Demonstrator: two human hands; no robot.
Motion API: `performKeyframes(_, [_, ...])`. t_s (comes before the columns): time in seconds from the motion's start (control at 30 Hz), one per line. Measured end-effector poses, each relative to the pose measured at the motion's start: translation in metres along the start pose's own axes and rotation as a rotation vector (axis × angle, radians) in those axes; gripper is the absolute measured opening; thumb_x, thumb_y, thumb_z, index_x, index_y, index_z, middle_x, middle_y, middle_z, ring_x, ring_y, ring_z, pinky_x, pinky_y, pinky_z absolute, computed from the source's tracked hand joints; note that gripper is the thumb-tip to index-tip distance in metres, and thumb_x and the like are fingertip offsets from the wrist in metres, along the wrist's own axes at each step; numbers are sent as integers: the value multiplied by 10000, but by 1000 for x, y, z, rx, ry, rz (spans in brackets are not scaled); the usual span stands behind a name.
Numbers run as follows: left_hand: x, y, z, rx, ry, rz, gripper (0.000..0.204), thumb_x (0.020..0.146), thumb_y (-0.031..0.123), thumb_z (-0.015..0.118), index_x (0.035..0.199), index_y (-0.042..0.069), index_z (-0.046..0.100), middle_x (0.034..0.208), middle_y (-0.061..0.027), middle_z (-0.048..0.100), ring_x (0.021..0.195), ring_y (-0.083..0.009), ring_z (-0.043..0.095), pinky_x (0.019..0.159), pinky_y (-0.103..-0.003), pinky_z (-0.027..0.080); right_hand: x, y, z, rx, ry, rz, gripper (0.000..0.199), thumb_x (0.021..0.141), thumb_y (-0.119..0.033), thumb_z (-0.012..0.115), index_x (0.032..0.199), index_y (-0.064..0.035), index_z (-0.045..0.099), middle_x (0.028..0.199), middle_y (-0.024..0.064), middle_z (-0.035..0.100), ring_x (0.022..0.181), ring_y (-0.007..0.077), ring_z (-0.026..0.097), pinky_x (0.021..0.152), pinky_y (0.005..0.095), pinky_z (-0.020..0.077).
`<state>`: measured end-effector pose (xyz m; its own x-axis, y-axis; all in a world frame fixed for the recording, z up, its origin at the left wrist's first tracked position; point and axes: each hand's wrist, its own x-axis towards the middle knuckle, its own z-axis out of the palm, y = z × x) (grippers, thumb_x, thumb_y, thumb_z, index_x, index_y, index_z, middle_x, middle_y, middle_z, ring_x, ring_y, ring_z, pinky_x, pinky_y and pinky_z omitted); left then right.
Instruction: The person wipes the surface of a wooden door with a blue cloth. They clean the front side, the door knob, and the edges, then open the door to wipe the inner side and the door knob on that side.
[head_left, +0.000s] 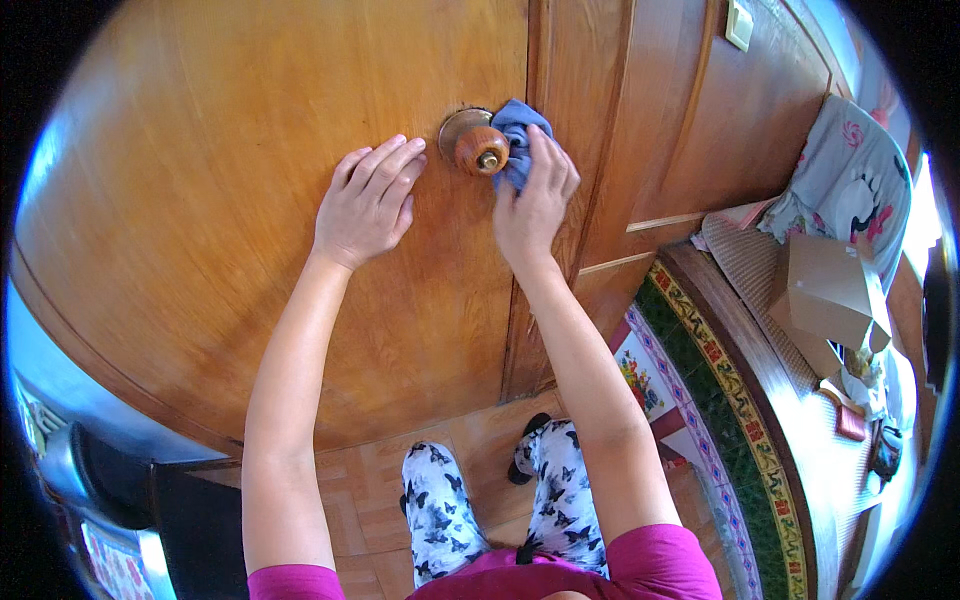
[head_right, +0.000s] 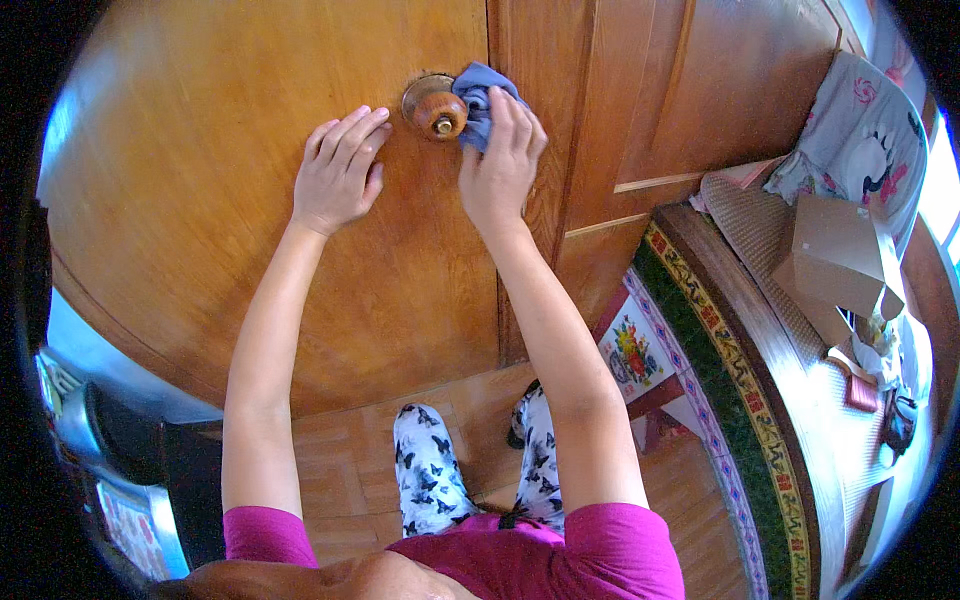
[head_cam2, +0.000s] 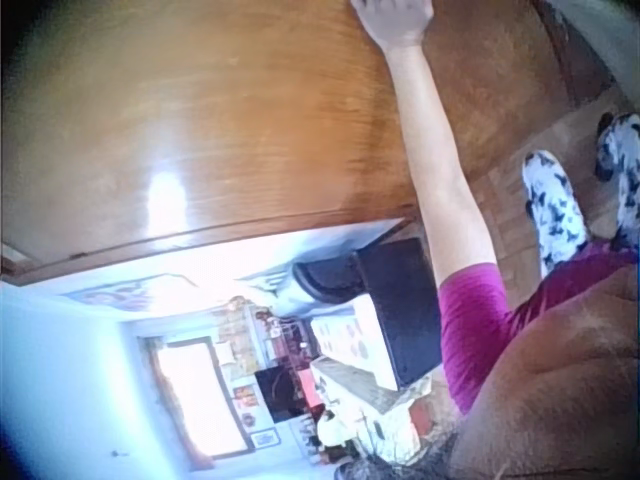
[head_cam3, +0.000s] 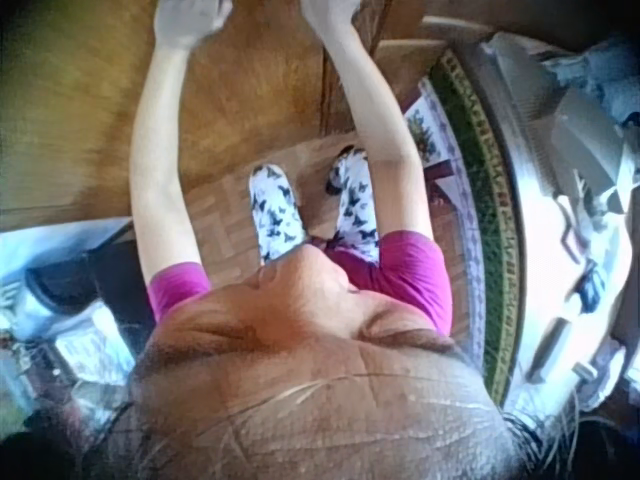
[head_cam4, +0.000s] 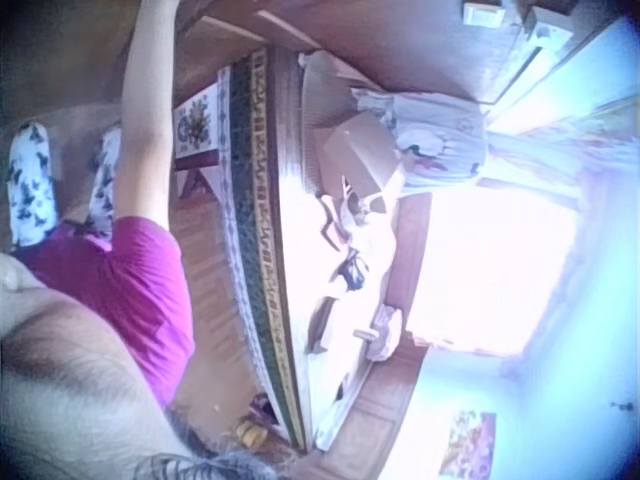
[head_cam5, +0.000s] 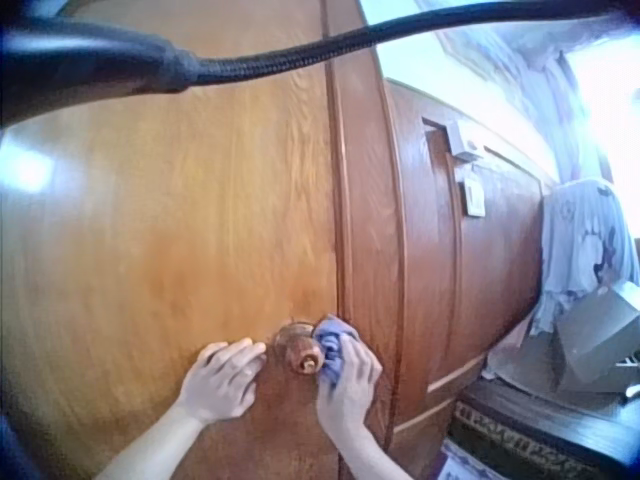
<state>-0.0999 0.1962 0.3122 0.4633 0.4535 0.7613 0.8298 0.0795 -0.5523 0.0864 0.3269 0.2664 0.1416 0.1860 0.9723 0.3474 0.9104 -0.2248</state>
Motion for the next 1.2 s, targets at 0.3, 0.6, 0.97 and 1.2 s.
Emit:
performKeyframes(0.3, [32, 28, 3, -72, 154, -236, 649, 732, 494, 819, 1296, 262, 596, 1288, 46, 555, 1217, -211, 500, 1006, -421, 356, -106, 10, -10, -166, -308, -123, 491, 786, -34, 663, 1261, -154, 628, 1204, 85, 539, 1167, 336, 519, 1002, 434, 472])
performKeyframes(0.6, [42, 22, 26, 14, 276, -355, 663, 635, 448, 891, 1245, 344, 652, 1191, 80, 543, 1159, -202, 491, 976, -413, 331, -127, 34, -49, 66, -511, -102, 537, 745, -15, 703, 1250, -185, 639, 1197, 73, 588, 1143, 339, 569, 828, 434, 579])
performKeyframes(0.97, [46, 34, 21, -27, 215, -231, 561, 773, 340, 741, 1322, 255, 665, 1200, 33, 566, 1113, -209, 479, 1001, -398, 306, -46, -7, 17, 43, -40, -7, 482, 781, -15, 651, 1260, -66, 630, 1272, 67, 589, 1106, 332, 518, 1006, 414, 452])
performKeyframes(1.2, [42, 25, 29, 20, 218, -208, 602, 807, 590, 743, 1324, 286, 686, 1191, 46, 556, 1132, -185, 461, 991, -385, 300, -89, -7, 7, 460, -40, 245, 507, 798, -26, 690, 1290, -33, 569, 1219, 163, 610, 1108, 383, 565, 950, 452, 487])
